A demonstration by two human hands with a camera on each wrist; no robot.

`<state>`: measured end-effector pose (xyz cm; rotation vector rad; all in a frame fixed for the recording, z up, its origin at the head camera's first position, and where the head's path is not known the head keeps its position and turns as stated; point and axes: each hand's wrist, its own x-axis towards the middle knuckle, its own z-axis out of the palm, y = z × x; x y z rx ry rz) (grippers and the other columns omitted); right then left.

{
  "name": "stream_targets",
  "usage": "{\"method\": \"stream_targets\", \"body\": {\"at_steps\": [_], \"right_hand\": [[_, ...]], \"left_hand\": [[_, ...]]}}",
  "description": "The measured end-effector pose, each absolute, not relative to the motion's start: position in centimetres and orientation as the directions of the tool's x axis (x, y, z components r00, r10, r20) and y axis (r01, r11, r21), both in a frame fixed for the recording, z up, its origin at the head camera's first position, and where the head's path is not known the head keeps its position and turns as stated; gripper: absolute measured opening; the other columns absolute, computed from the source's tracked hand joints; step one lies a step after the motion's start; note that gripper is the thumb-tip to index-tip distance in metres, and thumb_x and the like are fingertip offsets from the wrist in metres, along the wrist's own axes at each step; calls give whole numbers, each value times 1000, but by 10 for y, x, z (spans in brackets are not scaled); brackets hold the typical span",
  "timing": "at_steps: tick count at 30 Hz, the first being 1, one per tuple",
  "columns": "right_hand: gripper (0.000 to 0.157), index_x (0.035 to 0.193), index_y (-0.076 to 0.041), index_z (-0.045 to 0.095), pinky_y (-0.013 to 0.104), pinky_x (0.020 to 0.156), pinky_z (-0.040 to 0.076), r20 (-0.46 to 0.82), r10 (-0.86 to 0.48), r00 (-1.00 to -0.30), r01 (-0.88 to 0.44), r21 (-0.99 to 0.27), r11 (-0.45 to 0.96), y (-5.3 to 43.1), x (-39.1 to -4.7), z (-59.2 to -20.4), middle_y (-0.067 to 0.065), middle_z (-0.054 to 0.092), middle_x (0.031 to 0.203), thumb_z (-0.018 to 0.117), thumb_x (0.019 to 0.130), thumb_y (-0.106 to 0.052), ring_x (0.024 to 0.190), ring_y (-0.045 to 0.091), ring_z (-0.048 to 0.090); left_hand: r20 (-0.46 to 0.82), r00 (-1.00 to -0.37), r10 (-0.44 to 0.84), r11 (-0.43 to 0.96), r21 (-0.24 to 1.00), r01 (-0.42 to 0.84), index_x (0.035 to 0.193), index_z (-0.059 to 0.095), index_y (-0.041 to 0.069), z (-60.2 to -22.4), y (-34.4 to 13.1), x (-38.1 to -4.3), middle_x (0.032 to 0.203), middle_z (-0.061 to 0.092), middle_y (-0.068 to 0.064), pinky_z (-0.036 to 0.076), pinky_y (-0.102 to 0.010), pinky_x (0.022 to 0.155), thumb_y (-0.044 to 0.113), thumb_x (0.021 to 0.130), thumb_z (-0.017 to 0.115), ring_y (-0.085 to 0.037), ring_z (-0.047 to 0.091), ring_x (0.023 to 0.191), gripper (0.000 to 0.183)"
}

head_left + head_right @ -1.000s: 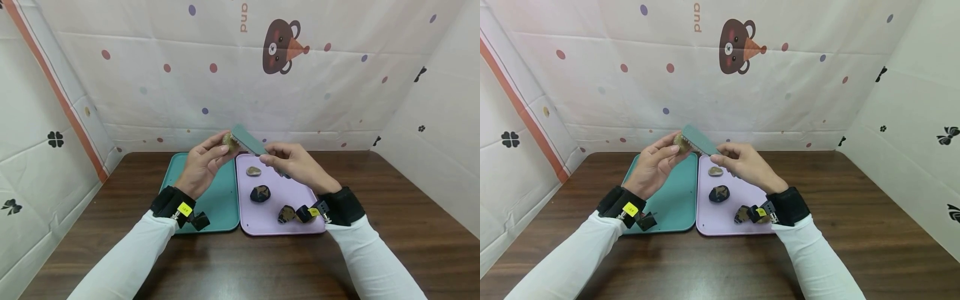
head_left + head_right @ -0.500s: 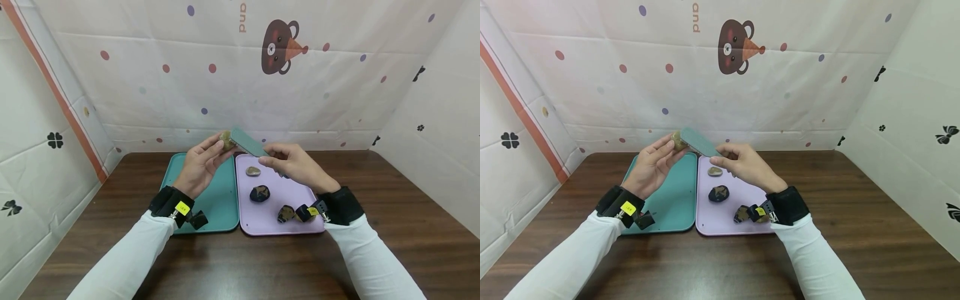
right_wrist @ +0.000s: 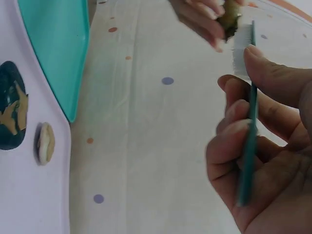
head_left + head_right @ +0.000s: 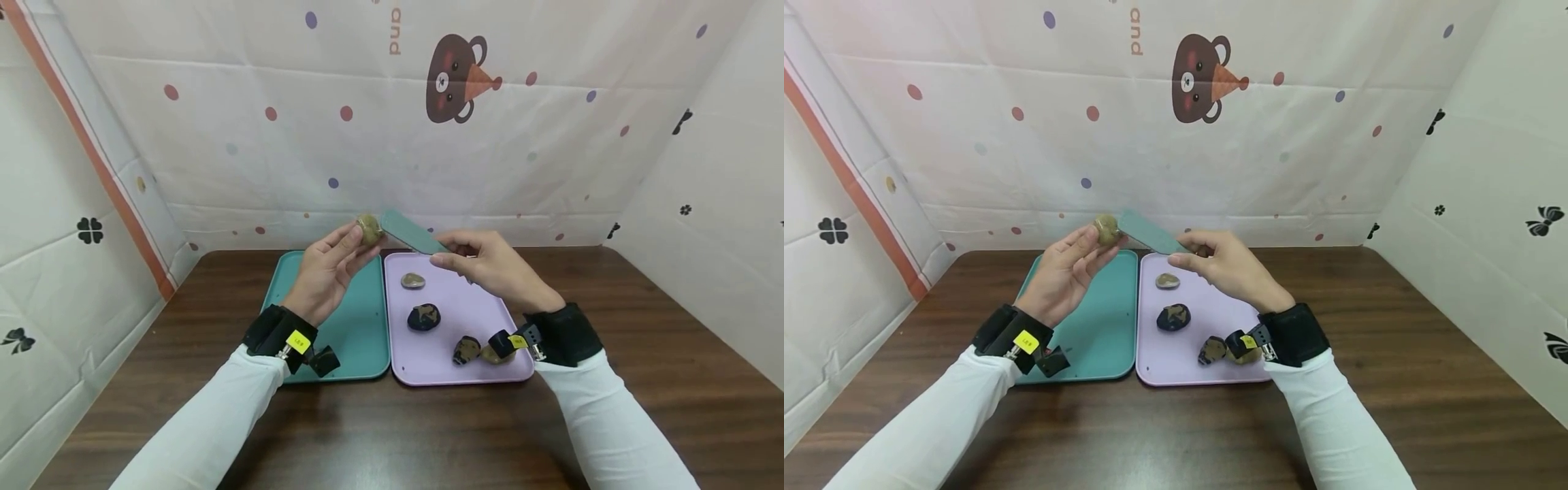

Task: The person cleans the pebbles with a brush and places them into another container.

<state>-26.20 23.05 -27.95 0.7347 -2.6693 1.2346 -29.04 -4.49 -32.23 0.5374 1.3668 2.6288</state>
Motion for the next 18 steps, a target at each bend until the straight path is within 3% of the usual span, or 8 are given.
{"method": "stream_targets", "body": {"at_steps": [7,12,18], "right_hand": [[29,131,-12,75,31,65,48,329,-414,-849,-519,-671,530,228,-260,-277,8,64,105,73,105,-24,85,28,55],[29,131,-12,75,31,66,48,314,-388,-867,-492,-666,561,230,-263,-281,7,66,103,72,105,-23,86,27,56],[29,131,-11,75,32,67,48,332,-410,-849,-518,-670,531,229,-261,-280,7,67,106,72,105,-24,87,28,56]], "left_hand": [[251,-927,277,-558,828,57,150,50,-5,-323,-45,-291,145,58,-19,52,-33,110,18,113,54,-27,62,133,44],[226,-939,261,-568,822,40,149,50,-4,-324,-45,-291,139,61,-18,52,-31,108,22,113,54,-23,66,127,45],[218,-935,280,-556,831,27,154,47,-5,-324,-44,-290,146,58,-22,52,-31,109,26,113,55,-24,65,128,51]]}}
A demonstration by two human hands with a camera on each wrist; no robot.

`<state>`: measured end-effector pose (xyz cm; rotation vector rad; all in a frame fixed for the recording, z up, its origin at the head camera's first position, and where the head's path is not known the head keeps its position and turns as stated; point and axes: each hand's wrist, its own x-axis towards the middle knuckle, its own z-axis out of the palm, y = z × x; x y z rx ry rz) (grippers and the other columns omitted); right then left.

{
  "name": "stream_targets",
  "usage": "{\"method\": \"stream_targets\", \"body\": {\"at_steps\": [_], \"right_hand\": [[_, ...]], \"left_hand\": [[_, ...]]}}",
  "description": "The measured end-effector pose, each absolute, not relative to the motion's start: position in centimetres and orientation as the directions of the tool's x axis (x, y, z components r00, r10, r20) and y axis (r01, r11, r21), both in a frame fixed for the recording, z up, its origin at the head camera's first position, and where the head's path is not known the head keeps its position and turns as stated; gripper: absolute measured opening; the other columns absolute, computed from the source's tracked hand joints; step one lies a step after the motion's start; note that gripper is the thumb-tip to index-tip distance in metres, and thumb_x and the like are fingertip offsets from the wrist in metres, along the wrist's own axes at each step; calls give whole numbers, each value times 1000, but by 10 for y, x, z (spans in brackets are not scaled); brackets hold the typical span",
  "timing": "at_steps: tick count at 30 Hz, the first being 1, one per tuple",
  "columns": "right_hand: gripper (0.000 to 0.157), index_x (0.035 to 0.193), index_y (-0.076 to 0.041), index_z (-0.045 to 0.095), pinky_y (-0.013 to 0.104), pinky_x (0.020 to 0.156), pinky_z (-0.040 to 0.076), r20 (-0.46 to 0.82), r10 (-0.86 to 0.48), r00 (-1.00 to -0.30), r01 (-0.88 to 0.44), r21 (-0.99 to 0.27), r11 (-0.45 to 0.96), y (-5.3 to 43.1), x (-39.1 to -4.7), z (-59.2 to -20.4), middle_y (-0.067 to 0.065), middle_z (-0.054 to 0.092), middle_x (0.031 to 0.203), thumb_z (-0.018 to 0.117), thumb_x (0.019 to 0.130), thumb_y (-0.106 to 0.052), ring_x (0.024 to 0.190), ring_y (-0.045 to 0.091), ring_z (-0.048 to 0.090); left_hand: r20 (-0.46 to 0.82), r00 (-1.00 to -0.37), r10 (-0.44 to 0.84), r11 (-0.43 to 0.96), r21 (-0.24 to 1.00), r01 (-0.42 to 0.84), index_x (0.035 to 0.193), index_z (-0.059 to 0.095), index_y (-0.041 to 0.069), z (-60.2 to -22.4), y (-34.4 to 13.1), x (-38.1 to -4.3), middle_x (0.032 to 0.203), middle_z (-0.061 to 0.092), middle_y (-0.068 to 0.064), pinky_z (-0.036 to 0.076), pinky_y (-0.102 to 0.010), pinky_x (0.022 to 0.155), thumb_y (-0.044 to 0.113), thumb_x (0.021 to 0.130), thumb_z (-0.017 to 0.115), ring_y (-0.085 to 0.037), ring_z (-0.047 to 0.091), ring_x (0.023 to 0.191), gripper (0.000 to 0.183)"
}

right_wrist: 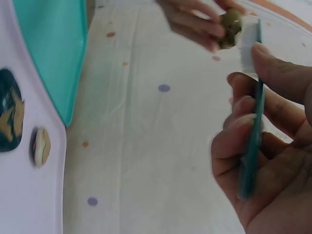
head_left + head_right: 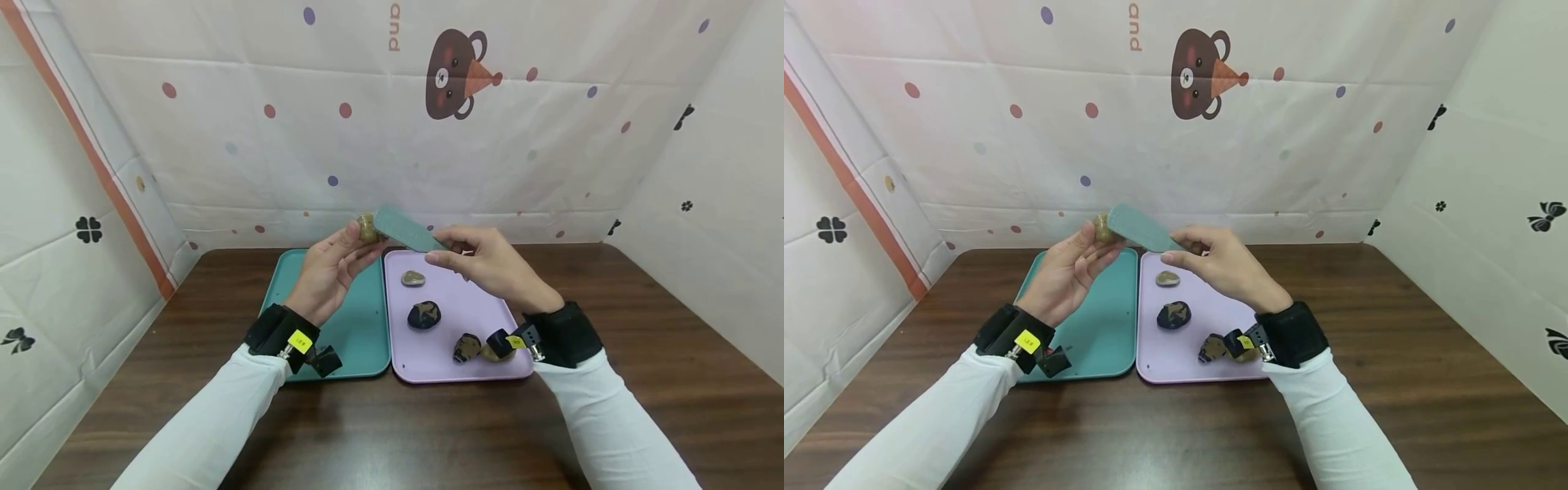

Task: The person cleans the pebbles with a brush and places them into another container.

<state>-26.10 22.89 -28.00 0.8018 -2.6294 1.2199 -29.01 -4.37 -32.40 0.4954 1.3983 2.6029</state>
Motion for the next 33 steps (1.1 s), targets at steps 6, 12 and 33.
{"method": "stream_targets", "body": {"at_steps": [6,12,33], "right_hand": [[29,131,-12,74,31,64,47,283,-374,-883,-462,-664,588,233,-263,-281,8,66,104,72,105,-24,86,28,55],[31,132,-12,74,33,66,50,310,-392,-866,-491,-677,549,231,-262,-278,8,68,105,73,105,-27,88,28,57],[30,131,-13,74,32,65,47,343,-367,-865,-497,-684,534,229,-255,-274,7,67,101,72,105,-27,85,29,57]], "left_hand": [[218,-934,282,-569,822,20,153,46,-6,-324,-44,-289,145,57,-24,52,-32,108,25,113,53,-23,67,124,51],[239,-919,314,-539,842,35,154,47,-5,-325,-43,-289,140,63,-21,53,-35,109,25,114,52,-22,68,124,50],[276,-920,278,-514,852,101,156,45,-5,-322,-44,-288,134,55,-11,53,-36,110,-2,108,54,-19,62,115,48]]}}
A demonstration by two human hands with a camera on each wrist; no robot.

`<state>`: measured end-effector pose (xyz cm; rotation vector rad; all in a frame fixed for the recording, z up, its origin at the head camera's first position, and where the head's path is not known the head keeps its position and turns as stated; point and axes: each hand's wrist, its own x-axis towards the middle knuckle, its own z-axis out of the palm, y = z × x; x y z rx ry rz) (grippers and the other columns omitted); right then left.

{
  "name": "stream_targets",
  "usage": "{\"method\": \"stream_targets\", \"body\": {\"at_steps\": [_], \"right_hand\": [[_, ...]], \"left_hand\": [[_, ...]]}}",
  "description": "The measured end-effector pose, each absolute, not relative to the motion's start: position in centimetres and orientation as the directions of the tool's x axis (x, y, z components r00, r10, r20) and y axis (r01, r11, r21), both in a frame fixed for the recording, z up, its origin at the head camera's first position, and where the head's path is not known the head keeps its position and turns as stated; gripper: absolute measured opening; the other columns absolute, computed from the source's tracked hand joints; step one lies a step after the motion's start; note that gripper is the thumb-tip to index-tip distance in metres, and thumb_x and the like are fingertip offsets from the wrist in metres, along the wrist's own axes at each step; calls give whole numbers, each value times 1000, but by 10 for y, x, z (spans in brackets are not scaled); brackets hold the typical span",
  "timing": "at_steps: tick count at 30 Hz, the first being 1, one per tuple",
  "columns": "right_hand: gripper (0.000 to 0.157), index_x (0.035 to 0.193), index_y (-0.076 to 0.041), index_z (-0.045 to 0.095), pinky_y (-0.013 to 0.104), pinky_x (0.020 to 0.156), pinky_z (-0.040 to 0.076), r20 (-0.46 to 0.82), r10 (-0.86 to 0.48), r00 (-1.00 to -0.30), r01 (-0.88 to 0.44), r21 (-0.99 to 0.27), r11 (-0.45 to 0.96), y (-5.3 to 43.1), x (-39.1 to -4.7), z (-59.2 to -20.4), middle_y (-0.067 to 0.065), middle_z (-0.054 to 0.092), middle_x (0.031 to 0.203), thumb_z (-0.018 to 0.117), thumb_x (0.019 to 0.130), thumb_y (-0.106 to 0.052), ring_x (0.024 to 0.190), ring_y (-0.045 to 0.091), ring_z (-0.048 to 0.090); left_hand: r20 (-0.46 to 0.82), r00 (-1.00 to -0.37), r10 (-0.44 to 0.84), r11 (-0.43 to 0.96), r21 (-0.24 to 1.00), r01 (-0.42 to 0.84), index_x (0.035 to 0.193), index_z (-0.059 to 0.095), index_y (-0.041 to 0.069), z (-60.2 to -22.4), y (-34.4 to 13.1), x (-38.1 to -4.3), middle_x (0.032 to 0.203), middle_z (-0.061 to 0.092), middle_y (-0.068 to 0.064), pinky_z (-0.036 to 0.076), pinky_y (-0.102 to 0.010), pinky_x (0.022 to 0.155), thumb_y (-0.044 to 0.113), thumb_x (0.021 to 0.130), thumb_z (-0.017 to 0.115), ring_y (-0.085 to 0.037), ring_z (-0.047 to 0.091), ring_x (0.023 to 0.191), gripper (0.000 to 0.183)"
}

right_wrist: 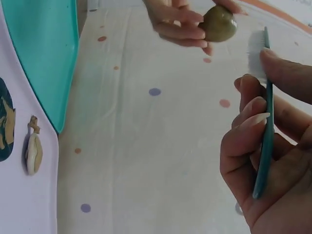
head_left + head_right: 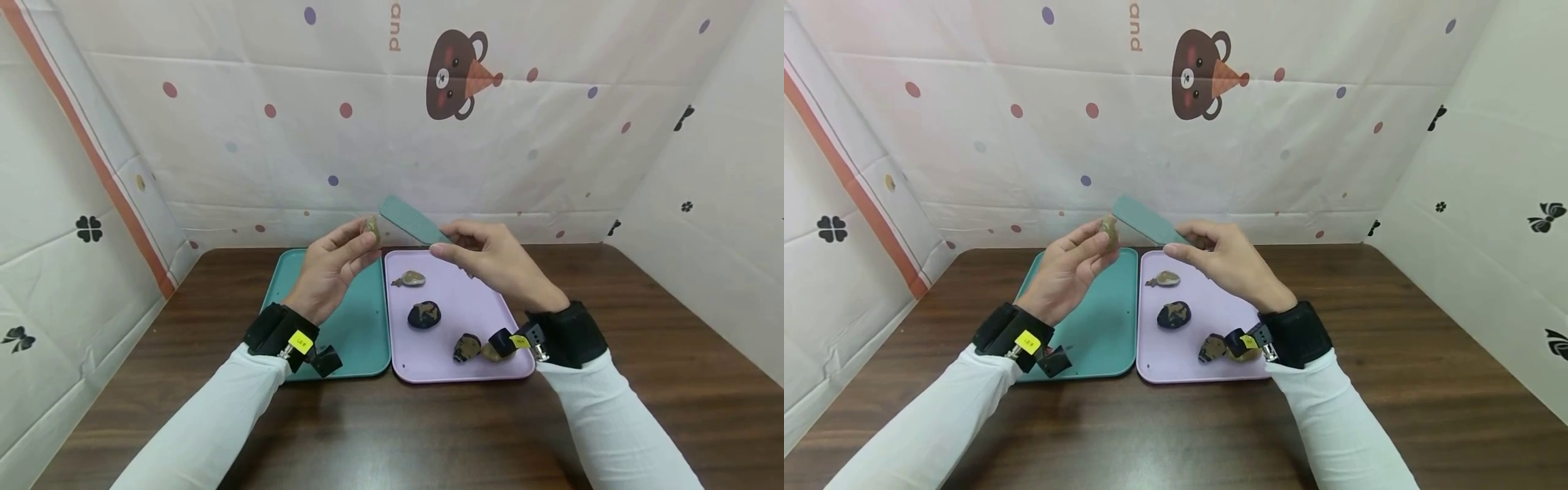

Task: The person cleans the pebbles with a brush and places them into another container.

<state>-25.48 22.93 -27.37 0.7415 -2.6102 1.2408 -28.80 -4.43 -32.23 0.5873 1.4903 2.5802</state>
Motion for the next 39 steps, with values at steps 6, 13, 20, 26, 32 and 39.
{"method": "stream_targets", "body": {"at_steps": [6,13,20,26,32,39], "right_hand": [[26,129,-11,76,29,60,46,360,-420,-833,-547,-644,534,223,-257,-275,6,66,97,72,105,-23,78,26,54],[29,131,-7,74,27,74,51,407,-389,-827,-562,-627,539,220,-255,-277,6,72,114,73,105,-20,91,22,60],[31,133,-8,74,28,62,46,375,-414,-829,-556,-632,540,219,-259,-282,6,67,106,74,104,-19,83,24,56],[29,130,-7,74,28,60,43,378,-386,-841,-540,-620,570,221,-263,-286,6,68,101,73,105,-21,79,24,55],[31,131,-6,74,29,63,44,395,-355,-847,-531,-612,586,220,-264,-287,7,70,103,72,105,-22,83,25,55],[29,130,-4,73,28,64,43,419,-368,-830,-557,-598,577,217,-264,-286,7,69,101,73,105,-19,83,24,55]], "left_hand": [[272,-927,259,-450,883,133,153,49,1,-323,-44,-288,125,55,-7,55,-33,104,-2,104,61,-19,58,114,51],[257,-941,218,-477,870,127,143,54,10,-321,-44,-287,121,66,-9,64,-33,90,1,105,64,-17,76,92,40],[295,-929,223,-460,872,167,147,55,8,-321,-41,-285,127,65,-16,63,-35,93,-4,102,67,-19,77,94,47],[304,-919,252,-503,852,144,158,48,7,-322,-44,-286,149,53,-17,58,-39,103,12,114,53,-24,74,108,45],[306,-910,280,-554,826,107,161,44,7,-320,-46,-287,158,43,-13,57,-41,105,16,118,38,-27,72,115,44],[335,-914,231,-492,850,187,159,48,5,-319,-44,-286,151,51,-17,56,-42,106,10,115,47,-29,70,119,44]]}}
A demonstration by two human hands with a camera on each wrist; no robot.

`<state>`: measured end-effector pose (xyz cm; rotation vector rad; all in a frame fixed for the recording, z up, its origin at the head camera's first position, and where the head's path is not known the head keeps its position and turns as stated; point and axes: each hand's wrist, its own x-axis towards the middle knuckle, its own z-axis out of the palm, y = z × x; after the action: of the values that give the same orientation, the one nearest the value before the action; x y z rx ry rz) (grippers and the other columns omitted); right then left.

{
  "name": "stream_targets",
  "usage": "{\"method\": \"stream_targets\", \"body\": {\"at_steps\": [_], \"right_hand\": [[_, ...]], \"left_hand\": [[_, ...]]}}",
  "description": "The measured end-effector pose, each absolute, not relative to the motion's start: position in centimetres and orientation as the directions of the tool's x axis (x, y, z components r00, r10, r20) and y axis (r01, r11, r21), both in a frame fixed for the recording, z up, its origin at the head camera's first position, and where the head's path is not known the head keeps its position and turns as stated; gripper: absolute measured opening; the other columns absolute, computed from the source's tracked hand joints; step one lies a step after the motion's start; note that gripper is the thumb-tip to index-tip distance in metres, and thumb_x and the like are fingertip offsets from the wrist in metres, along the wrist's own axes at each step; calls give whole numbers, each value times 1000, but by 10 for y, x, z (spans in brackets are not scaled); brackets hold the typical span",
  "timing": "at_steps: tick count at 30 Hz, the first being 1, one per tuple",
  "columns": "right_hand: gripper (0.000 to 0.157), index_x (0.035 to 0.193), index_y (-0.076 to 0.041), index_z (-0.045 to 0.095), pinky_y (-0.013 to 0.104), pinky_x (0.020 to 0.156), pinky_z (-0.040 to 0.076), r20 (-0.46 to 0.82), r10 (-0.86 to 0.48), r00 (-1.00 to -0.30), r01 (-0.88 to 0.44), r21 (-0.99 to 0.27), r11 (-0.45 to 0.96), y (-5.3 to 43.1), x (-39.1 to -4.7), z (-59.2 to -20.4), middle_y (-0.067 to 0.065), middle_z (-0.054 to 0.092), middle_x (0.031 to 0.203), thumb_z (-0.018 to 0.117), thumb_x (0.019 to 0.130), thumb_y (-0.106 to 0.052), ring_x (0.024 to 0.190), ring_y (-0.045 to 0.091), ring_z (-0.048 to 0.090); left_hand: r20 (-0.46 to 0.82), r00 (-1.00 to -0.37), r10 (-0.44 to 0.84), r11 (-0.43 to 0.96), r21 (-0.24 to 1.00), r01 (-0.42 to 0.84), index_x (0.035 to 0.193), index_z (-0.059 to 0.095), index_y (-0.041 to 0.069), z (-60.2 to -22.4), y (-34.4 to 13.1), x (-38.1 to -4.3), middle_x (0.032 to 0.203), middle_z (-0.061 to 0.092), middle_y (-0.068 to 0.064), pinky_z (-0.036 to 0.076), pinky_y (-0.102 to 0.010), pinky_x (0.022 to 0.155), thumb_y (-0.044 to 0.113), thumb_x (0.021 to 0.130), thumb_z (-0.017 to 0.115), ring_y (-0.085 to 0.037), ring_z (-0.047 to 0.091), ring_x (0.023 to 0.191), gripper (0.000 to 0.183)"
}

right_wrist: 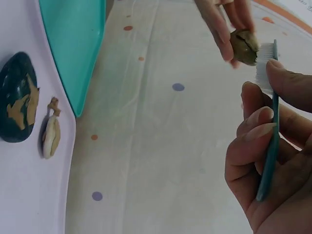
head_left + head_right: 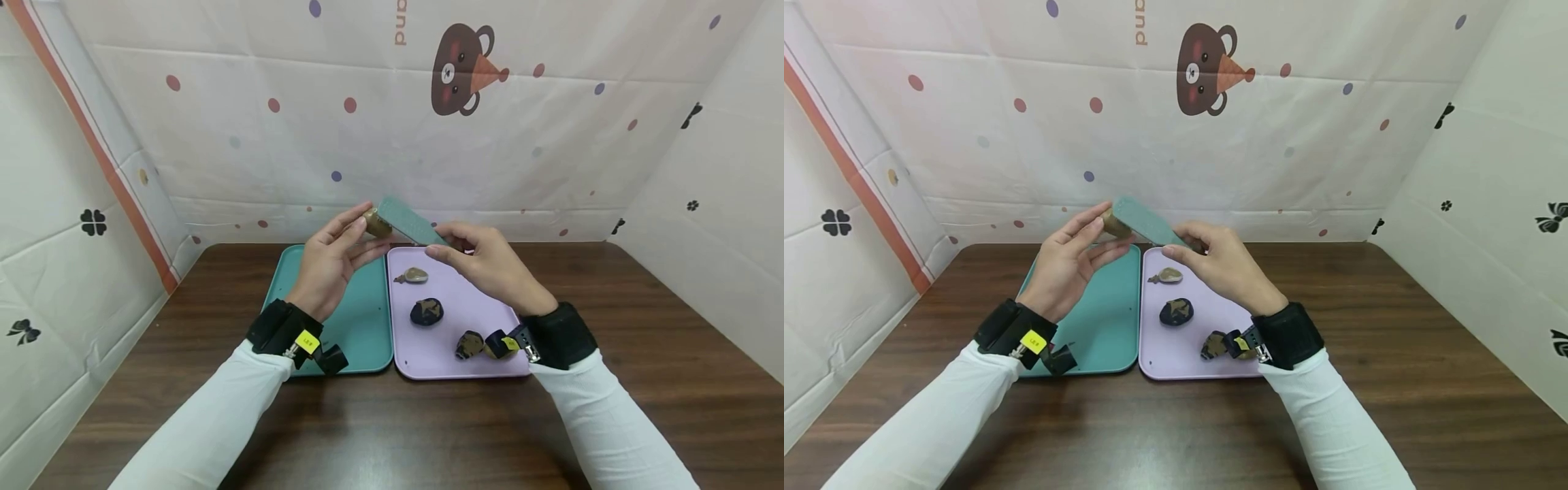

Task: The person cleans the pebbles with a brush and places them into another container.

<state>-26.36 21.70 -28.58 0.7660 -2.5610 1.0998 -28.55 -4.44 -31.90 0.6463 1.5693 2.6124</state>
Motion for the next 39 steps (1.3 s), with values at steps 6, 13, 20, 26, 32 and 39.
{"method": "stream_targets", "body": {"at_steps": [6,13,20,26,32,39], "right_hand": [[31,132,-6,73,29,65,46,377,-351,-857,-515,-635,576,221,-263,-286,9,70,104,72,106,-22,87,25,57],[29,132,-6,72,27,58,45,365,-366,-856,-514,-664,542,220,-262,-282,11,70,103,70,106,-21,80,26,55],[31,132,-6,72,29,62,46,373,-345,-861,-507,-670,542,222,-260,-283,11,69,100,71,106,-22,83,27,57],[28,131,-7,72,27,59,45,348,-363,-864,-500,-676,541,222,-263,-285,12,68,102,70,107,-21,79,27,54],[30,133,-5,71,28,60,45,383,-346,-857,-515,-677,526,222,-260,-284,10,68,100,70,107,-20,80,27,55],[27,129,-6,72,26,57,45,351,-364,-862,-503,-677,537,221,-264,-285,10,69,101,70,106,-20,75,26,53]], "left_hand": [[352,-918,185,-493,841,223,155,51,1,-319,-44,-286,146,53,-19,55,-40,108,4,112,53,-31,68,123,43],[366,-910,195,-488,841,234,155,51,-1,-317,-44,-285,147,55,-19,55,-39,108,2,111,54,-29,66,126,44],[357,-915,189,-508,833,221,154,53,0,-318,-44,-286,146,56,-18,55,-40,108,1,110,56,-29,68,124,44],[372,-912,175,-530,816,231,154,52,-2,-317,-44,-285,147,56,-19,54,-39,109,-1,110,55,-28,69,122,44],[373,-912,172,-516,823,239,152,55,-2,-317,-43,-284,144,56,-19,55,-38,108,-3,108,58,-29,69,121,44],[383,-913,144,-537,805,252,153,53,-3,-316,-43,-284,142,56,-18,54,-37,109,-6,107,58,-29,65,126,46]]}}
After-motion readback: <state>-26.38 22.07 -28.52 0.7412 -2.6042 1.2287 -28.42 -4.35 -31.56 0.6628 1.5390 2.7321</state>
